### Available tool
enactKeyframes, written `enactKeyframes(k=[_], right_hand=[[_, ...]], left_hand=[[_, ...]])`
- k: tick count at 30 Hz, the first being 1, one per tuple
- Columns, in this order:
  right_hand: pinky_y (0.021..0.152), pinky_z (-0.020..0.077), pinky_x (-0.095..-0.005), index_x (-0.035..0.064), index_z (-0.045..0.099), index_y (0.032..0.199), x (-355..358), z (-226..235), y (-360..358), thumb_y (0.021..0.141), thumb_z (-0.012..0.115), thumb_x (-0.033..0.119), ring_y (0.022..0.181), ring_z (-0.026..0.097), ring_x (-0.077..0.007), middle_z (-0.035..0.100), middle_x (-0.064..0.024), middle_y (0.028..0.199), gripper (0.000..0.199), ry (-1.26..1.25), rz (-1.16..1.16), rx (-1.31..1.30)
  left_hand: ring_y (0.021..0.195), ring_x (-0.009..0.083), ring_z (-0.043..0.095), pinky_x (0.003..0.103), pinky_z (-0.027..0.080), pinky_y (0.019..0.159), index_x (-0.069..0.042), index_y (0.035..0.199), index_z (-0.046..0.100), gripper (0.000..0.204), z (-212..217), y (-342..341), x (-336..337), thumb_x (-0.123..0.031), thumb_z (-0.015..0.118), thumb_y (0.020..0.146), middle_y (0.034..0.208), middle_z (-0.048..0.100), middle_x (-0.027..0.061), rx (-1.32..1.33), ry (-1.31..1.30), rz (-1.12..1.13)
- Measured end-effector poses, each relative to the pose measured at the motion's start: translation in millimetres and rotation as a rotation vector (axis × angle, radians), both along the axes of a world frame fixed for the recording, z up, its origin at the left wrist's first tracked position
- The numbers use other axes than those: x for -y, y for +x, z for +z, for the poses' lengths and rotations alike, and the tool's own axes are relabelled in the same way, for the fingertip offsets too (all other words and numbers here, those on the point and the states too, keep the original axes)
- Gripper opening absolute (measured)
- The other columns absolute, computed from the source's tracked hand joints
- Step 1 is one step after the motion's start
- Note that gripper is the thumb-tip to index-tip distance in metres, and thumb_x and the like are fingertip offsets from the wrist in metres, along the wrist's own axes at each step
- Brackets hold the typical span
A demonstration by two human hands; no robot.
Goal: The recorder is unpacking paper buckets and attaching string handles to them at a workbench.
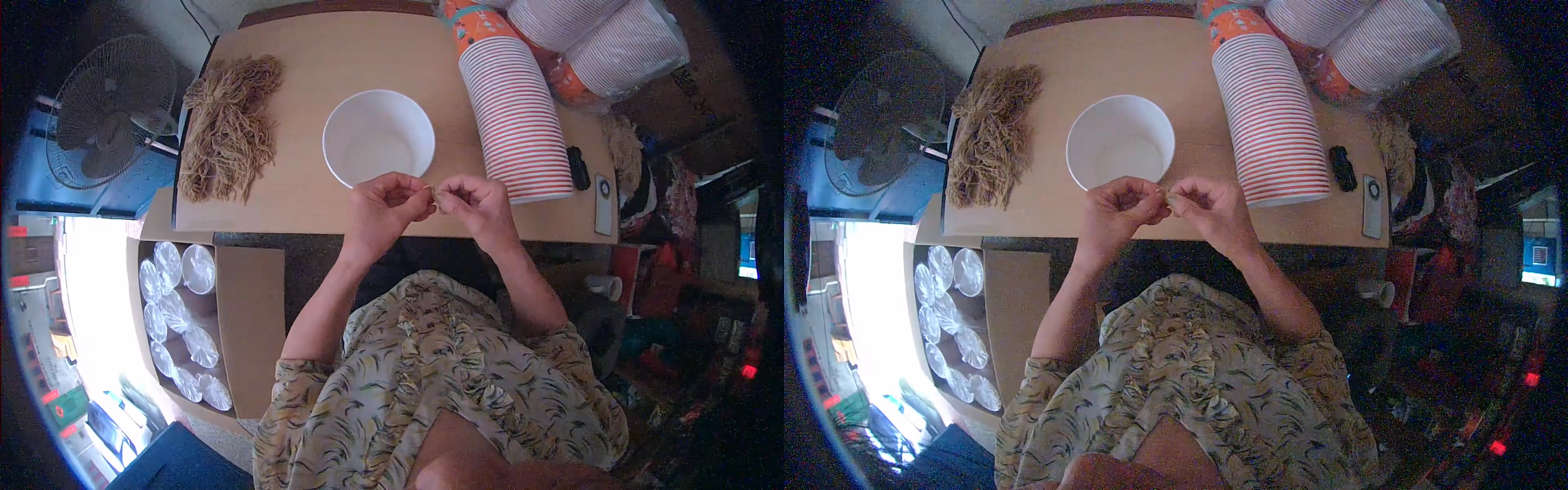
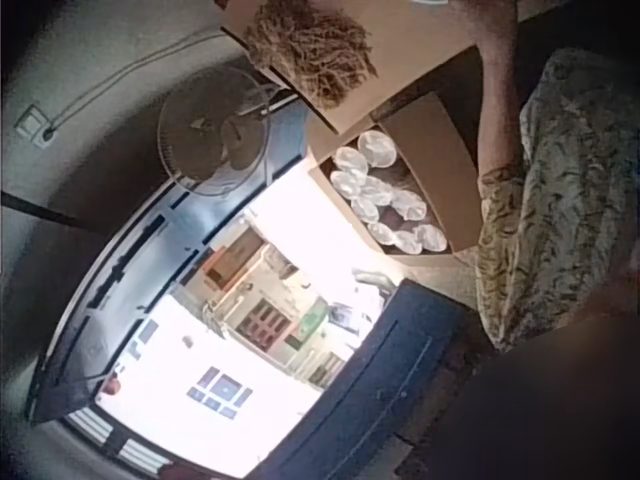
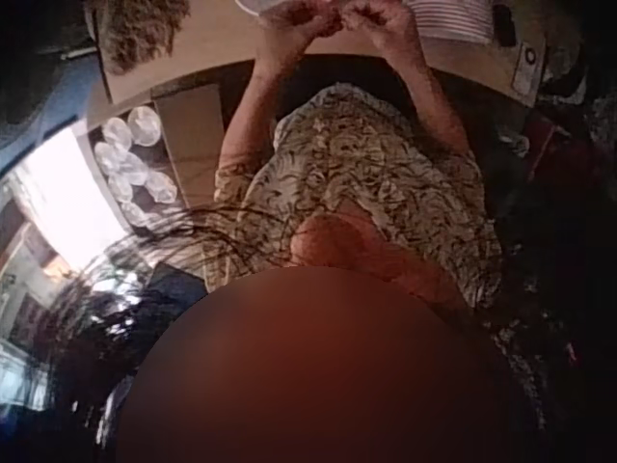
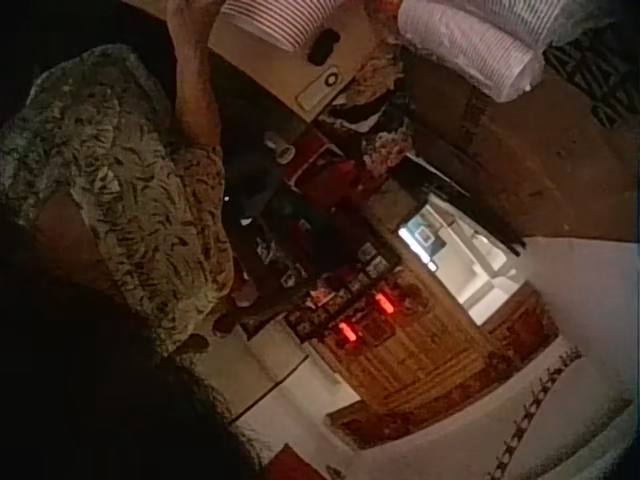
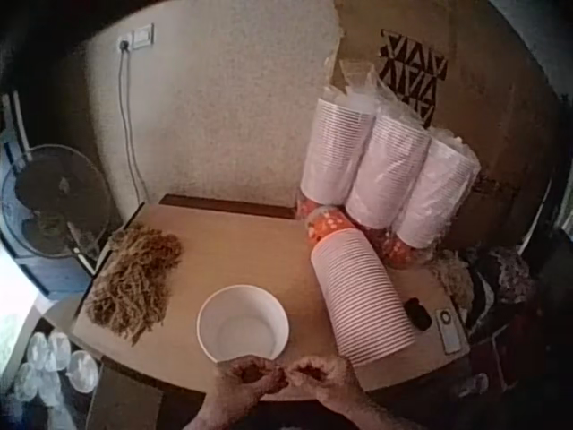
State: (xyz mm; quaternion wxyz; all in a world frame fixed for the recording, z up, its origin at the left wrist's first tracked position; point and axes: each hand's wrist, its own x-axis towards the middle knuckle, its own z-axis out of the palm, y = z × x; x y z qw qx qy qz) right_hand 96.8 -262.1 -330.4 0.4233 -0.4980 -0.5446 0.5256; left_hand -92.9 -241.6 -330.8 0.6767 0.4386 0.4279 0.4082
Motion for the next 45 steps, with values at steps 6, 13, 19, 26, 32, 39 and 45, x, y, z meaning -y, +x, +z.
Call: enactKeyframes(k=[6,13,19,26,32,39,45], right_hand=[[0.061,0.0444,-0.0198,0.0020,0.066,0.089,-3,5,-3,0.092,0.067,0.015,0.067,0.055,-0.0034,0.062,0.0031,0.075,0.014,-0.142,-0.023,-0.065],[0.048,0.0370,-0.0182,0.0050,0.065,0.086,-3,-3,-4,0.091,0.070,0.020,0.055,0.048,-0.0033,0.060,0.0027,0.070,0.016,-0.299,-0.090,-0.211],[0.045,0.0376,-0.0197,0.0048,0.063,0.085,-4,6,0,0.097,0.061,0.029,0.055,0.050,-0.0050,0.061,-0.0004,0.072,0.027,-0.237,-0.086,-0.212],[0.043,0.0315,-0.0165,0.0043,0.059,0.097,-12,0,-3,0.099,0.057,0.019,0.053,0.044,-0.0021,0.061,-0.0021,0.080,0.015,-0.323,-0.020,-0.344],[0.043,0.0318,-0.0162,0.0030,0.061,0.106,-5,3,-3,0.096,0.063,0.018,0.055,0.044,-0.0011,0.059,0.0002,0.077,0.018,-0.373,0.084,-0.368],[0.044,0.0323,-0.0161,0.0028,0.061,0.107,-5,0,0,0.094,0.066,0.013,0.057,0.045,-0.0010,0.059,-0.0006,0.077,0.017,-0.358,0.145,-0.373],[0.045,0.0321,-0.0156,0.0039,0.060,0.102,-4,0,2,0.093,0.066,0.012,0.057,0.046,-0.0016,0.059,0.0006,0.078,0.014,-0.348,0.155,-0.390]], left_hand=[[0.081,0.0105,0.069,0.024,0.057,0.074,0.006,0.099,0.068,0.013,4,2,5,-0.002,0.070,0.089,0.087,0.072,0.0070,-0.051,0.107,0.004],[0.080,0.0104,0.069,0.024,0.057,0.074,0.005,0.100,0.070,0.013,-7,0,6,-0.003,0.071,0.089,0.088,0.073,0.0074,0.000,0.088,0.010],[0.083,0.0132,0.070,0.026,0.056,0.074,0.003,0.104,0.067,0.016,-4,-5,4,-0.011,0.067,0.094,0.090,0.072,0.0066,-0.045,0.072,-0.089],[0.083,0.0093,0.065,0.024,0.055,0.076,0.001,0.103,0.062,0.011,-3,-7,1,-0.008,0.063,0.097,0.088,0.068,0.0037,0.028,0.082,-0.161],[0.083,0.0100,0.066,0.024,0.055,0.074,0.001,0.102,0.061,0.011,-2,-7,1,-0.008,0.064,0.096,0.089,0.069,0.0051,0.015,0.092,-0.119],[0.079,0.0113,0.067,0.025,0.057,0.070,0.001,0.102,0.061,0.011,-3,-8,2,-0.005,0.066,0.094,0.089,0.070,0.0066,0.042,0.069,-0.098],[0.082,0.0142,0.069,0.026,0.058,0.073,0.000,0.101,0.062,0.010,-2,-14,0,-0.006,0.066,0.094,0.090,0.070,0.0080,0.059,0.027,-0.167]])
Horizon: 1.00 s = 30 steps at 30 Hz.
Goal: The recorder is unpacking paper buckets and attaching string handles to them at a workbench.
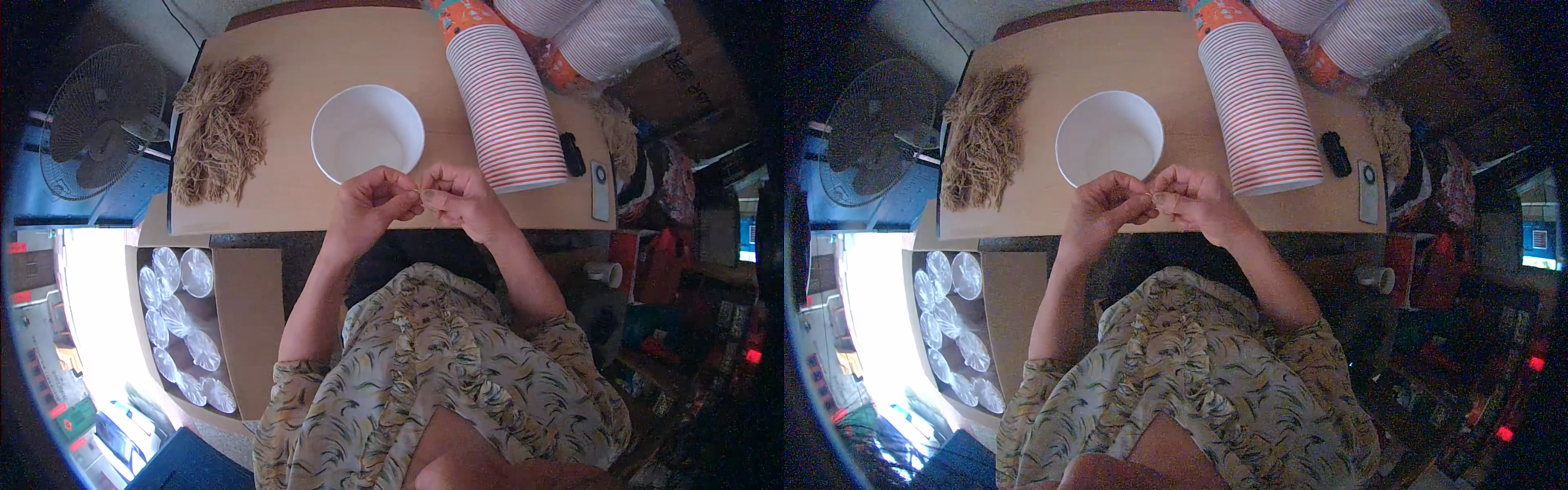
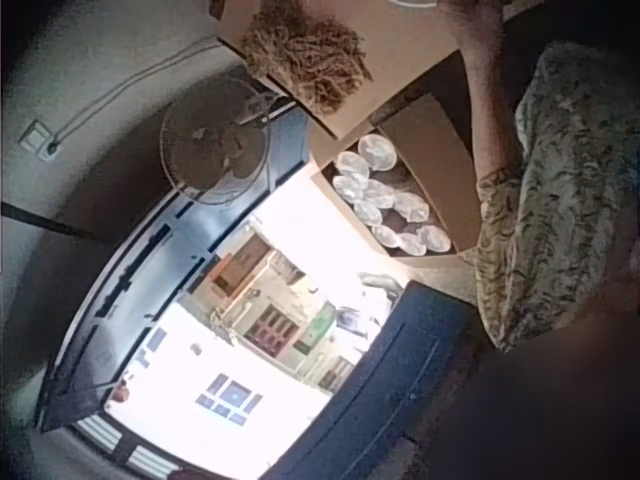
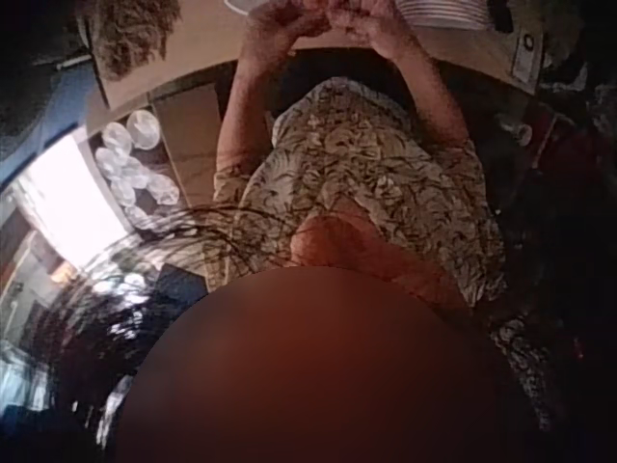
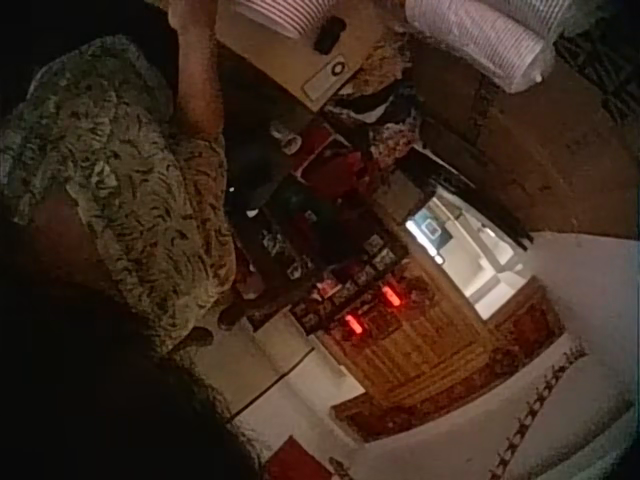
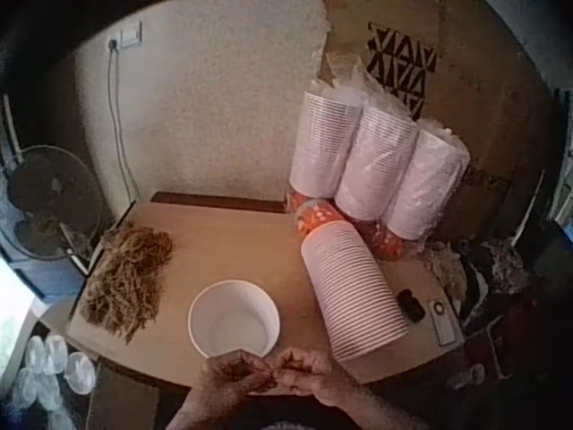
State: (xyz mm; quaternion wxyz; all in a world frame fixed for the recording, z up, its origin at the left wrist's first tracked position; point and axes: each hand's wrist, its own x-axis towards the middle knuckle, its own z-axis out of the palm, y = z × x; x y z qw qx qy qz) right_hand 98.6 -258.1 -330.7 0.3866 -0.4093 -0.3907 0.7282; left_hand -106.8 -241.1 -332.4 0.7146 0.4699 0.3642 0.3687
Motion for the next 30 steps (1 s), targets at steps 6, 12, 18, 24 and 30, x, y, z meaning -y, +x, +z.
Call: enactKeyframes(k=[6,12,18,24,30], right_hand=[[0.044,0.0250,-0.0160,0.0090,0.056,0.095,4,1,-5,0.093,0.065,0.016,0.053,0.036,-0.0003,0.049,0.0048,0.072,0.011,-0.147,-0.075,-0.124],[0.044,0.0269,-0.0164,0.0051,0.063,0.109,4,1,-2,0.096,0.060,0.025,0.050,0.034,-0.0007,0.048,0.0044,0.069,0.023,-0.146,-0.060,-0.130],[0.042,0.0274,-0.0159,0.0067,0.064,0.103,4,-7,-6,0.095,0.066,0.024,0.051,0.039,-0.0008,0.056,0.0023,0.074,0.019,-0.023,-0.086,0.003],[0.042,0.0269,-0.0158,0.0068,0.063,0.097,5,-12,-1,0.094,0.067,0.019,0.053,0.041,-0.0012,0.058,0.0020,0.076,0.013,-0.065,-0.126,-0.055],[0.042,0.0256,-0.0165,0.0065,0.064,0.097,7,-9,-5,0.093,0.067,0.019,0.052,0.040,-0.0010,0.055,0.0037,0.073,0.014,-0.023,-0.240,-0.020]], left_hand=[[0.088,0.0137,0.069,0.027,0.059,0.079,0.001,0.105,0.060,0.010,-10,1,2,-0.004,0.061,0.097,0.093,0.070,0.0073,0.104,-0.003,0.017],[0.089,0.0146,0.070,0.028,0.059,0.080,0.000,0.105,0.060,0.009,-10,1,2,-0.004,0.061,0.097,0.094,0.070,0.0078,0.102,-0.020,0.017],[0.089,0.0147,0.070,0.027,0.059,0.078,0.001,0.105,0.060,0.009,-6,3,2,-0.004,0.061,0.097,0.094,0.070,0.0084,0.088,-0.017,0.012],[0.090,0.0152,0.070,0.027,0.058,0.079,0.002,0.106,0.060,0.010,-4,2,4,-0.003,0.061,0.097,0.096,0.070,0.0095,0.065,-0.034,0.009],[0.092,0.0154,0.069,0.028,0.057,0.082,0.004,0.114,0.061,0.018,-3,3,4,-0.004,0.059,0.098,0.098,0.071,0.0096,0.076,-0.054,-0.007]])
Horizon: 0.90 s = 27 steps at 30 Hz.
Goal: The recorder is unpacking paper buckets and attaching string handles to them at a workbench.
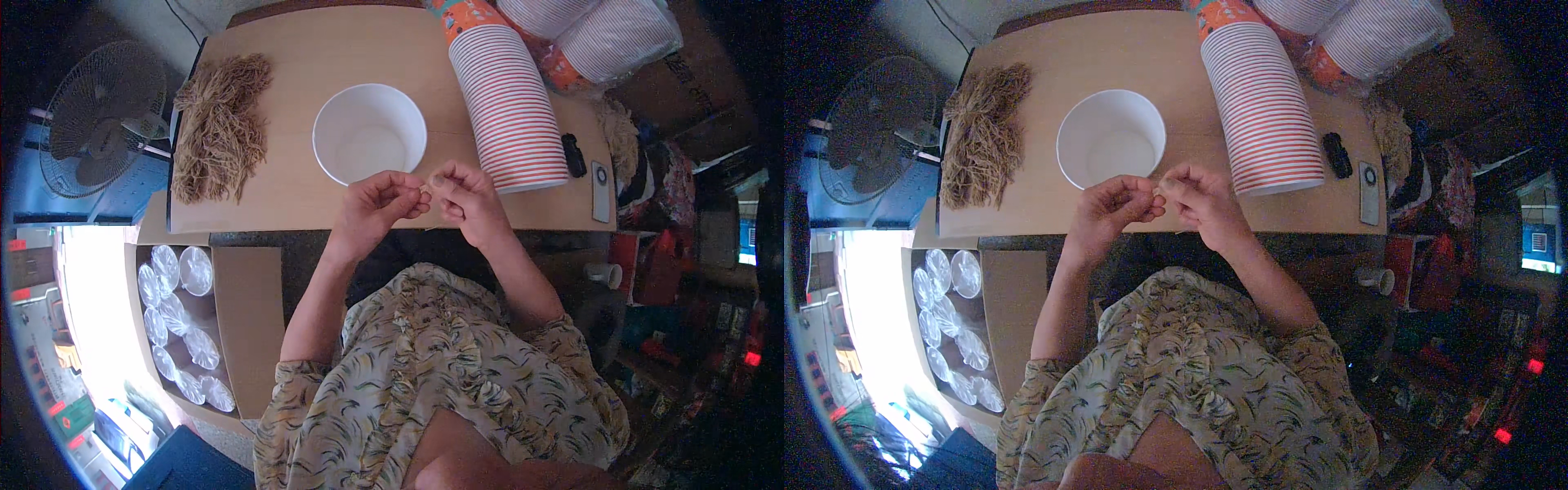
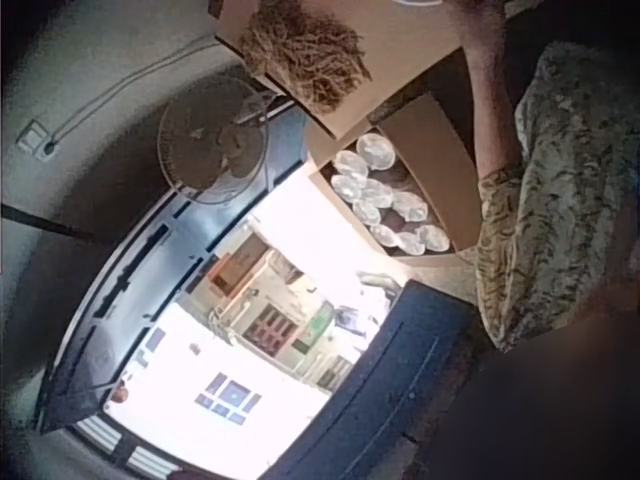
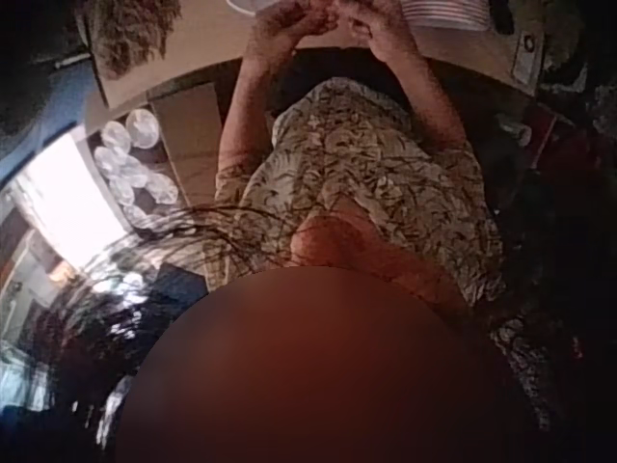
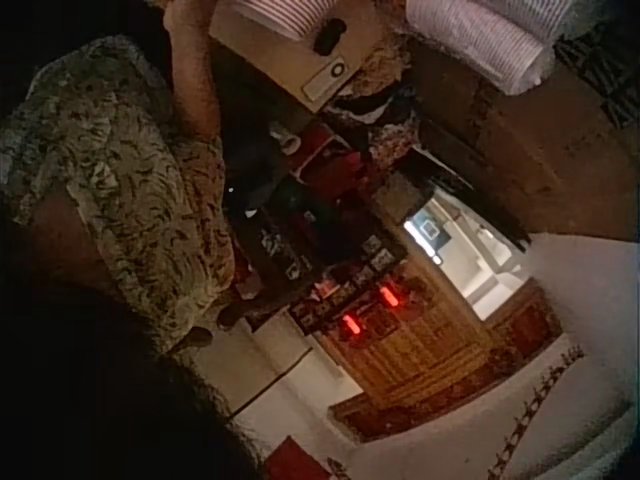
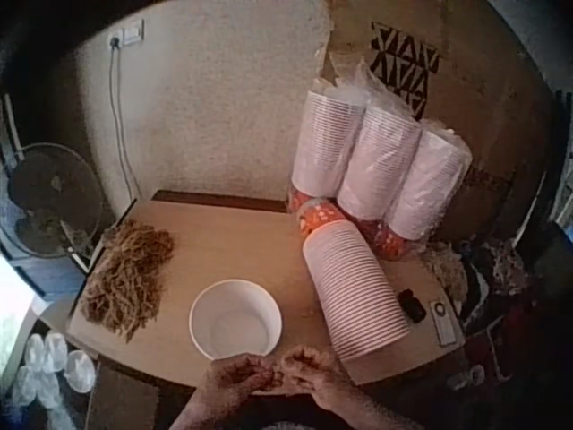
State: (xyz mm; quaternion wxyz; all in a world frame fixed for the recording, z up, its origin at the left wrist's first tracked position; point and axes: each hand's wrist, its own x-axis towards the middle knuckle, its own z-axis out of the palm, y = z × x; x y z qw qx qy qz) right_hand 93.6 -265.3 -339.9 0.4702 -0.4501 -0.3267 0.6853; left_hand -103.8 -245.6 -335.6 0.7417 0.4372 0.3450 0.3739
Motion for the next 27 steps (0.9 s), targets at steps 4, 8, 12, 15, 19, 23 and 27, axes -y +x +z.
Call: enactKeyframes(k=[4,8,12,15,19,23,27], right_hand=[[0.044,0.0267,-0.0167,0.0066,0.064,0.098,-2,0,-2,0.093,0.067,0.020,0.053,0.039,-0.0010,0.054,0.0046,0.073,0.015,0.038,-0.082,0.004],[0.046,0.0292,-0.0169,0.0070,0.065,0.098,-4,1,-4,0.093,0.067,0.020,0.055,0.042,-0.0011,0.052,0.0060,0.071,0.014,0.079,-0.148,0.029],[0.050,0.0354,-0.0176,0.0054,0.066,0.097,-3,6,-5,0.093,0.068,0.019,0.060,0.048,-0.0013,0.056,0.0053,0.072,0.015,0.155,-0.149,0.115],[0.054,0.0418,-0.0195,0.0031,0.066,0.100,3,22,-2,0.093,0.068,0.017,0.066,0.053,-0.0021,0.060,0.0041,0.076,0.015,0.310,-0.089,0.368],[0.058,0.0452,-0.0214,0.0012,0.065,0.100,12,32,7,0.092,0.067,0.012,0.069,0.055,-0.0030,0.061,0.0038,0.079,0.013,0.389,-0.005,0.430],[0.057,0.0428,-0.0218,0.0002,0.063,0.093,20,38,25,0.090,0.067,0.008,0.066,0.050,-0.0019,0.056,0.0052,0.074,0.010,0.376,0.196,0.678],[0.053,0.0360,-0.0206,0.0008,0.064,0.087,22,39,31,0.089,0.068,0.009,0.064,0.045,-0.0004,0.054,0.0059,0.071,0.010,0.363,0.168,0.620]], left_hand=[[0.092,0.0176,0.069,0.030,0.056,0.083,0.002,0.120,0.061,0.026,-6,-1,0,-0.012,0.061,0.098,0.103,0.072,0.0113,-0.005,0.028,-0.017],[0.091,0.0161,0.069,0.029,0.055,0.083,0.000,0.122,0.061,0.026,-10,-1,-2,-0.013,0.061,0.099,0.101,0.072,0.0099,-0.036,0.072,-0.025],[0.088,0.0133,0.068,0.028,0.055,0.078,0.000,0.122,0.062,0.028,-3,1,0,-0.013,0.063,0.097,0.097,0.072,0.0075,-0.040,0.116,0.002],[0.082,0.0089,0.066,0.025,0.054,0.075,-0.001,0.116,0.068,0.023,2,2,4,-0.006,0.067,0.093,0.091,0.071,0.0042,-0.115,0.254,0.043],[0.075,0.0105,0.065,0.026,0.054,0.068,-0.003,0.104,0.072,0.016,1,3,8,-0.005,0.072,0.088,0.087,0.071,0.0052,-0.246,0.537,0.122],[0.069,0.0204,0.067,0.031,0.055,0.058,-0.005,0.092,0.072,0.008,5,4,11,-0.005,0.074,0.084,0.087,0.069,0.0084,-0.433,0.849,0.190],[0.071,0.0222,0.069,0.033,0.056,0.059,-0.008,0.094,0.069,0.010,-2,7,11,-0.007,0.072,0.085,0.094,0.070,0.0043,-0.669,1.140,0.253]])
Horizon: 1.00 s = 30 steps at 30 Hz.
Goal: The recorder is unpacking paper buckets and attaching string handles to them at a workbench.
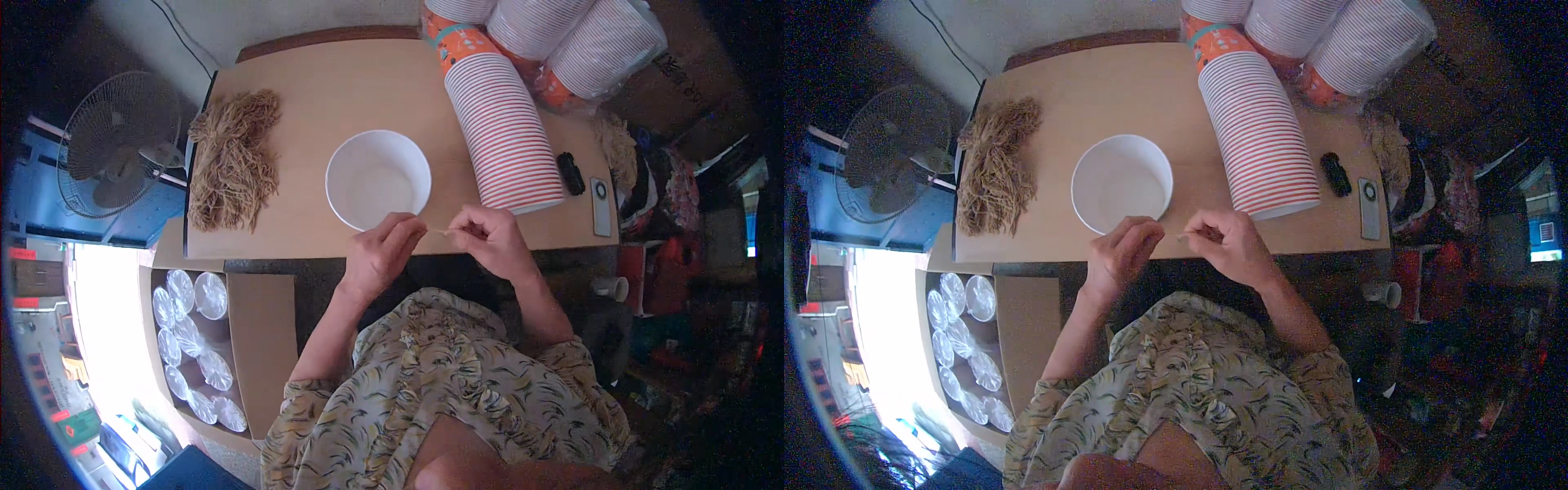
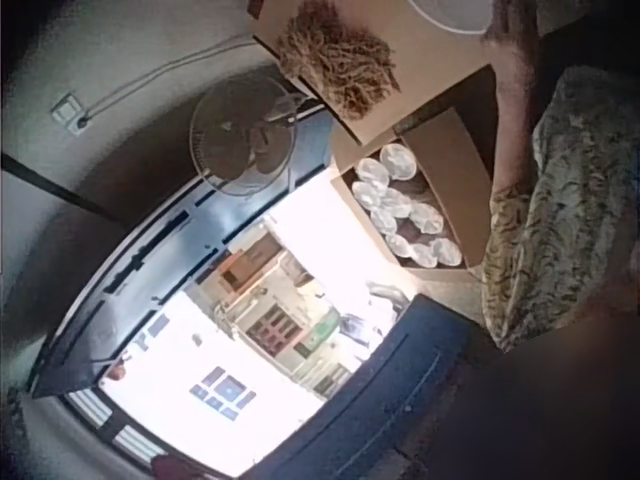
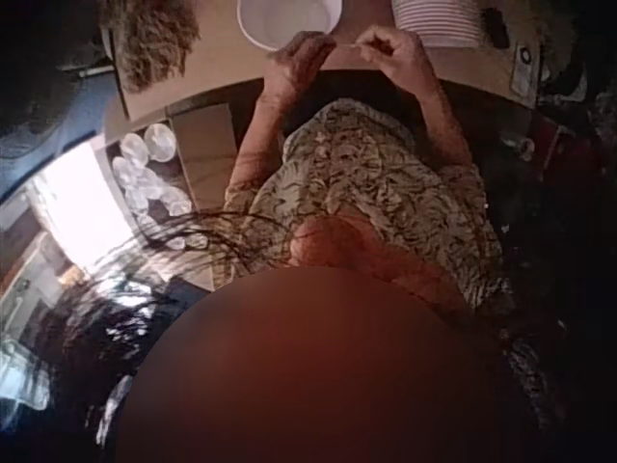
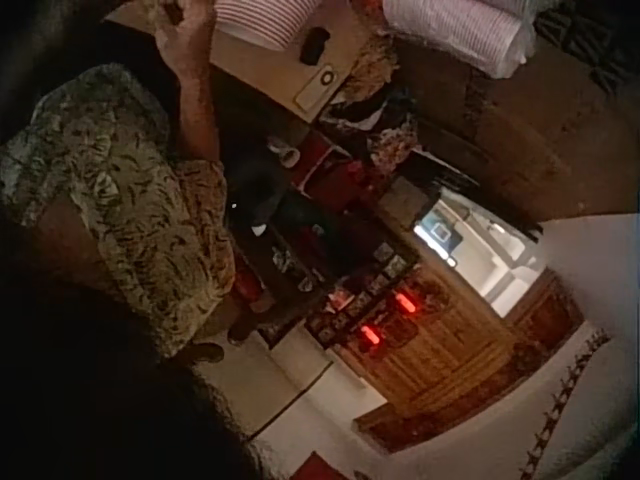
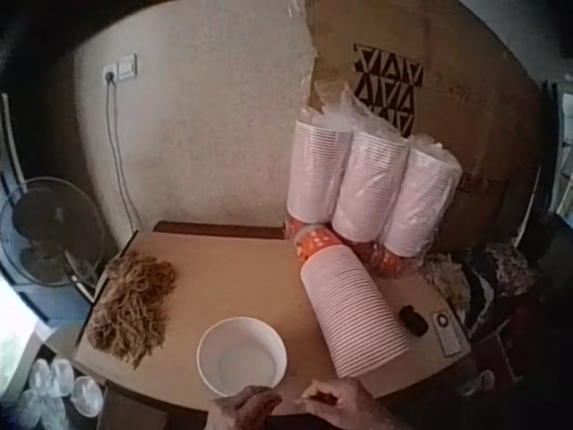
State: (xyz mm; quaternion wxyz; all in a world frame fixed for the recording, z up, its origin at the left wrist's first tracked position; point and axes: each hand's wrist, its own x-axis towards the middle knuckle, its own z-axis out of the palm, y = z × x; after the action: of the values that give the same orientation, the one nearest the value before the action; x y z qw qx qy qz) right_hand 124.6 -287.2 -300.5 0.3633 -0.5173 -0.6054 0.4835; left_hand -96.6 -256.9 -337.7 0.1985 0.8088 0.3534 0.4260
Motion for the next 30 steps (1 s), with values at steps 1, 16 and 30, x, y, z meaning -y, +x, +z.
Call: enactKeyframes(k=[1,16,30], right_hand=[[0.053,0.0359,-0.0222,0.0012,0.063,0.086,0,1,0,0.089,0.068,0.011,0.063,0.046,-0.0015,0.054,0.0058,0.070,0.012,-0.012,-0.005,-0.037],[0.055,0.0324,-0.0200,-0.0007,0.063,0.096,4,14,18,0.091,0.063,0.007,0.061,0.040,-0.0031,0.048,0.0053,0.070,0.008,0.228,-0.361,-0.538],[0.071,0.0429,-0.0301,0.0009,0.056,0.112,-11,5,-23,0.100,0.047,0.006,0.078,0.049,-0.0132,0.053,-0.0062,0.088,0.016,0.138,-0.165,-0.938]], left_hand=[[0.072,0.0222,0.070,0.033,0.057,0.059,-0.010,0.095,0.068,0.011,-2,0,1,-0.008,0.071,0.085,0.097,0.070,0.0029,-0.031,0.032,0.051],[0.078,0.0215,0.073,0.033,0.059,0.066,-0.014,0.105,0.073,0.026,-3,-21,2,-0.023,0.079,0.081,0.110,0.072,0.0039,-0.105,-0.061,0.238],[0.082,0.0265,0.072,0.037,0.057,0.059,-0.007,0.109,0.067,0.019,2,5,-25,-0.014,0.066,0.092,0.102,0.070,0.0113,-0.071,-0.069,0.220]])
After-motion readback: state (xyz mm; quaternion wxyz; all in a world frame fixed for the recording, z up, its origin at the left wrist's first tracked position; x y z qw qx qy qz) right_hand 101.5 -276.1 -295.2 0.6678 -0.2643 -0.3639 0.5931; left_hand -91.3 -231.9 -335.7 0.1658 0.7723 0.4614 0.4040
